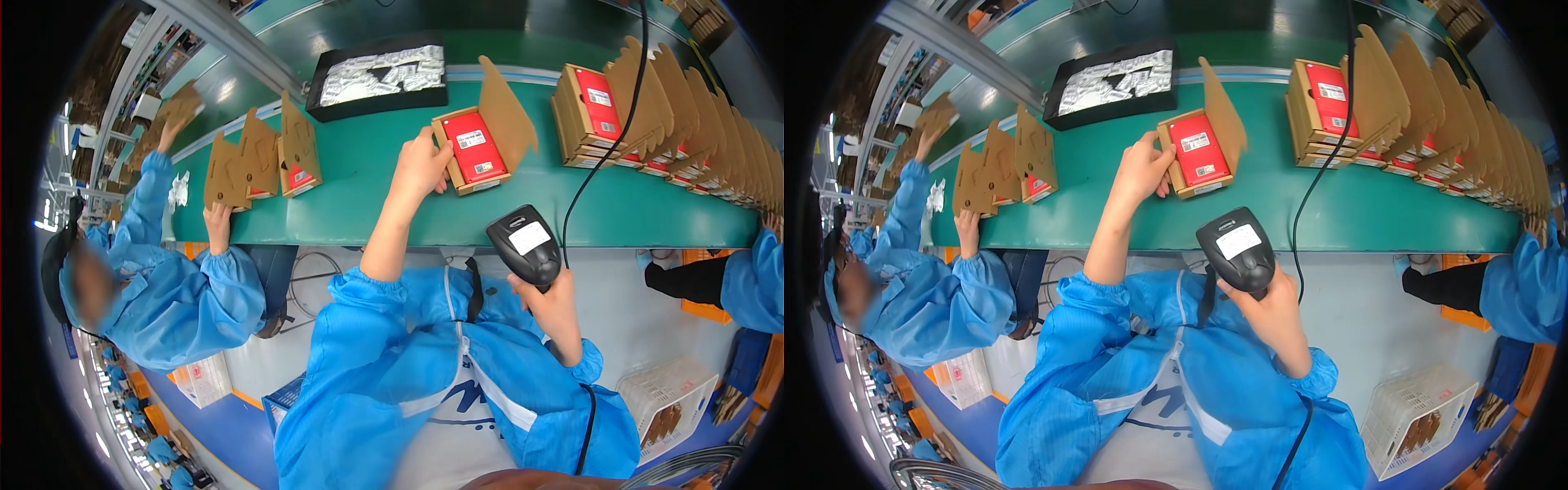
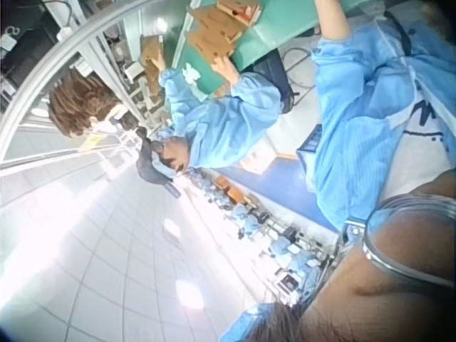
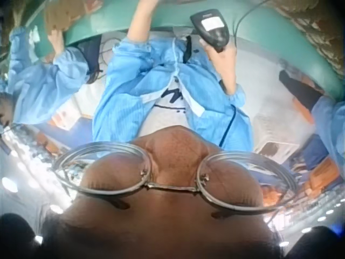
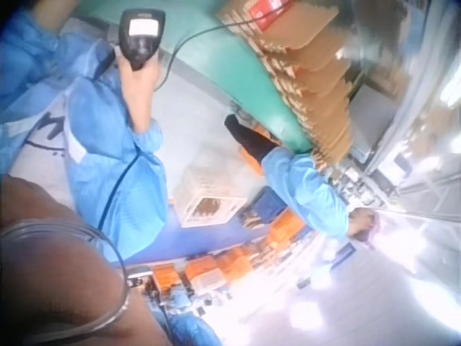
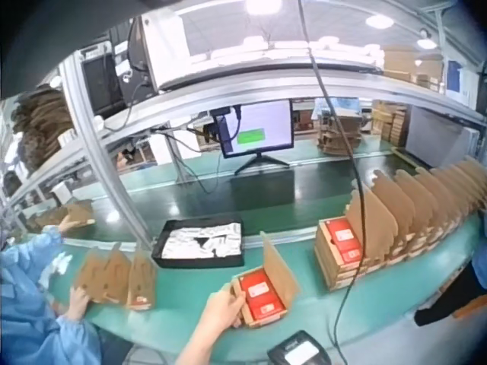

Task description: Scan electronic components, place them in cardboard boxes, and apply small silver labels.

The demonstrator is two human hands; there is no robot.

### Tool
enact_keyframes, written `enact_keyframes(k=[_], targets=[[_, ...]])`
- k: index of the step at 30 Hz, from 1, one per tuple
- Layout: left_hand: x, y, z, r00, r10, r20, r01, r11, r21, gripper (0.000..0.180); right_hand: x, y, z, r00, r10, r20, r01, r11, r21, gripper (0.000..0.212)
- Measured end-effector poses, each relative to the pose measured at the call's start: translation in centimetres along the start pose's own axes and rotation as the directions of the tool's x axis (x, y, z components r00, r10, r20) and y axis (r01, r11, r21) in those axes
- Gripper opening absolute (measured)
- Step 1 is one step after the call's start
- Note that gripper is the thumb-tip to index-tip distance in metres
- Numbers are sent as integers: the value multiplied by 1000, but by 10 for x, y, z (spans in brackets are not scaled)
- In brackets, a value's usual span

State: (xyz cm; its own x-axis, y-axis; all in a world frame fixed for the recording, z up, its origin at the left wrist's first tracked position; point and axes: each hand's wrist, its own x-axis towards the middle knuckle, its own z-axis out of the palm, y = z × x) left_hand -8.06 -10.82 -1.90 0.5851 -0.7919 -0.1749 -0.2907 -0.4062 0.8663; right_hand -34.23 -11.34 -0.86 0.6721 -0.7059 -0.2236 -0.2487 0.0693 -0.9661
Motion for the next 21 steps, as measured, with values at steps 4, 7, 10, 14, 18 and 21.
enact_keyframes(k=[4, 7, 10, 14, 18, 21], targets=[[-14, -14, -14, 996, -35, -88, 25, 993, -115, 44, -2, -15, 7, 996, 51, 74, -46, 997, -61, 37], [-22, -17, -15, 980, 53, -190, -48, 998, 31, 47, -6, -44, 10, 983, -153, 100, 165, 979, -119, 50], [-28, -23, -7, 967, 54, -251, -57, 998, -5, 50, 14, -92, 24, 998, -11, 60, 21, 987, -162, 52], [-40, -29, -3, 909, 251, -334, -118, 921, 370, 53, 73, -141, 21, 967, 56, 247, 31, 941, -337, 43], [-50, -46, -7, 674, 704, -224, -474, 645, 599, 33, 123, -175, 30, 903, 273, 332, 0, 773, -635, 44], [-51, -52, -12, 729, 669, -142, -462, 635, 619, 36, 140, -185, 47, 861, 410, 300, -79, 691, -719, 47]])
